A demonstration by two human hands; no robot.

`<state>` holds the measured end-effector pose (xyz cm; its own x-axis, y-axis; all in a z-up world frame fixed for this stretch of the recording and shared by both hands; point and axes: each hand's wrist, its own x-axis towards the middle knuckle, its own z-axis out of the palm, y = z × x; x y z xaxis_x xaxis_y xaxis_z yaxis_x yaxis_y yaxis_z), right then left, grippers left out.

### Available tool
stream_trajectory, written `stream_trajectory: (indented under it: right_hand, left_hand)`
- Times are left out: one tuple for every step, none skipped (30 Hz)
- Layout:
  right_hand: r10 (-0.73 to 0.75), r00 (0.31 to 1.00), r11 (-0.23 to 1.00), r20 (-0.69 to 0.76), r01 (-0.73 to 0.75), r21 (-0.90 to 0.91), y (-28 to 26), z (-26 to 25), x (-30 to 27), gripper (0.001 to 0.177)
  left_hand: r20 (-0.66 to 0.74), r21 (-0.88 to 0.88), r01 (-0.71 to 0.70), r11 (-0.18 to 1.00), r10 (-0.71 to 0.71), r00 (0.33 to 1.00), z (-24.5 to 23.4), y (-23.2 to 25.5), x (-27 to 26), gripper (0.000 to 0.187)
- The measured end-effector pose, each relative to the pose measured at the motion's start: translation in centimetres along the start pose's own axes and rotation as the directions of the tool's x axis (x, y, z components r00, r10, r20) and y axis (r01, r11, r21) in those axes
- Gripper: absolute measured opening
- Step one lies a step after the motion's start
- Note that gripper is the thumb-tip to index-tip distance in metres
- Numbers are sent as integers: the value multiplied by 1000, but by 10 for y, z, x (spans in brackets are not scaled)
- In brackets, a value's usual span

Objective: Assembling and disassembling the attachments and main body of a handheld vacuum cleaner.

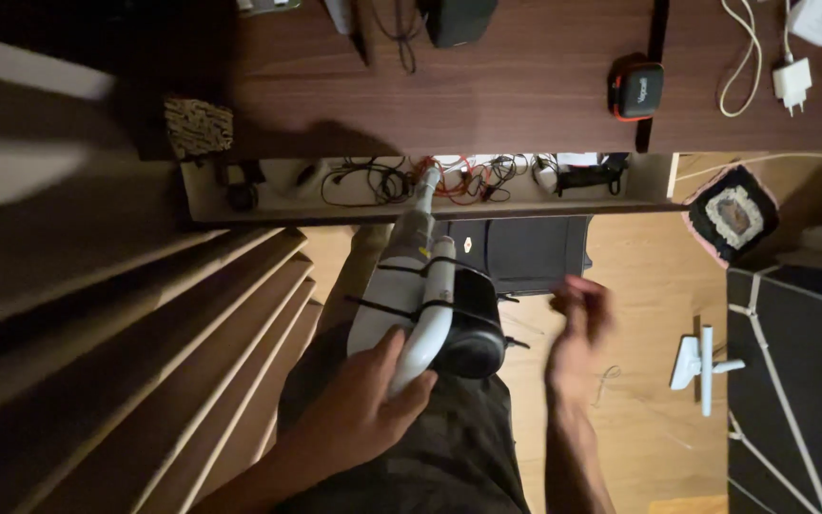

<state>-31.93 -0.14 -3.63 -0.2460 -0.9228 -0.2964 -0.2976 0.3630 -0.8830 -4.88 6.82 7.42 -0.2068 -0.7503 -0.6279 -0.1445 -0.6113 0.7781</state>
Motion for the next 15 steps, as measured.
stream_trajectory:
  right_hand:
    - [-5, 1000, 1000, 10, 5, -5, -22, -5, -11, 16]
    - [-87, 996, 995, 31, 86, 51, -44, -11, -22, 12]
    - [-170, 984, 980, 47, 164, 109, -67, -18, -33, 13]
    - [-174, 984, 980, 47, 168, 106, -77, -16, -44, 13]
    - [-167, 969, 986, 182, 163, 34, -88, -15, -54, 15]
    - [-147, 939, 985, 311, 166, -38, -99, -14, -64, 19]
    - [-151, 939, 985, 310, 171, -39, -114, -4, -66, 19]
    - [-184, 901, 957, 394, 256, -139, -129, 7, -70, 20]
    - [-203, 855, 910, 477, 344, -230, -143, 18, -73, 21]
    - [-204, 855, 909, 477, 347, -232, -146, 23, -74, 21]
    - [-96, 856, 928, 508, 261, -265, -149, 28, -75, 21]
    - [14, 844, 937, 536, 175, -301, -151, 34, -76, 23]
    - [13, 843, 936, 537, 179, -303, -153, 37, -74, 23]
    - [31, 862, 937, 507, 151, -316, -155, 40, -72, 25]
    - [50, 878, 937, 475, 124, -327, -157, 43, -71, 28]
  left_hand:
    - [-8, -9, -1, 1000, 1, 1000, 2, -1, 2, 35]
    - [-66, 47, -75, 996, 78, 995, 5, -2, 4, 36]
    - [-119, 108, -144, 984, 156, 980, 8, -2, 7, 37]
    - [-120, 105, -148, 983, 160, 980, 11, -6, 9, 37]
    - [-147, 121, -188, 975, 205, 968, 14, -10, 12, 35]
    - [-172, 139, -228, 964, 250, 953, 17, -13, 15, 34]
    - [-172, 138, -232, 963, 255, 952, 19, -13, 16, 34]
    - [-145, 62, -235, 970, 242, 959, 21, -13, 18, 35]
    - [-116, -15, -234, 972, 231, 966, 22, -14, 19, 37]
    - [-117, -17, -238, 971, 234, 965, 24, -12, 19, 37]
    - [-139, -34, -359, 933, 351, 926, 26, -11, 19, 42]
    - [-164, -50, -474, 879, 461, 872, 28, -10, 19, 49]
    - [-167, -53, -476, 878, 462, 871, 33, -18, 21, 49]
    - [-162, -19, -482, 876, 473, 866, 38, -26, 22, 58]
    - [-157, 14, -488, 873, 484, 861, 43, -34, 24, 67]
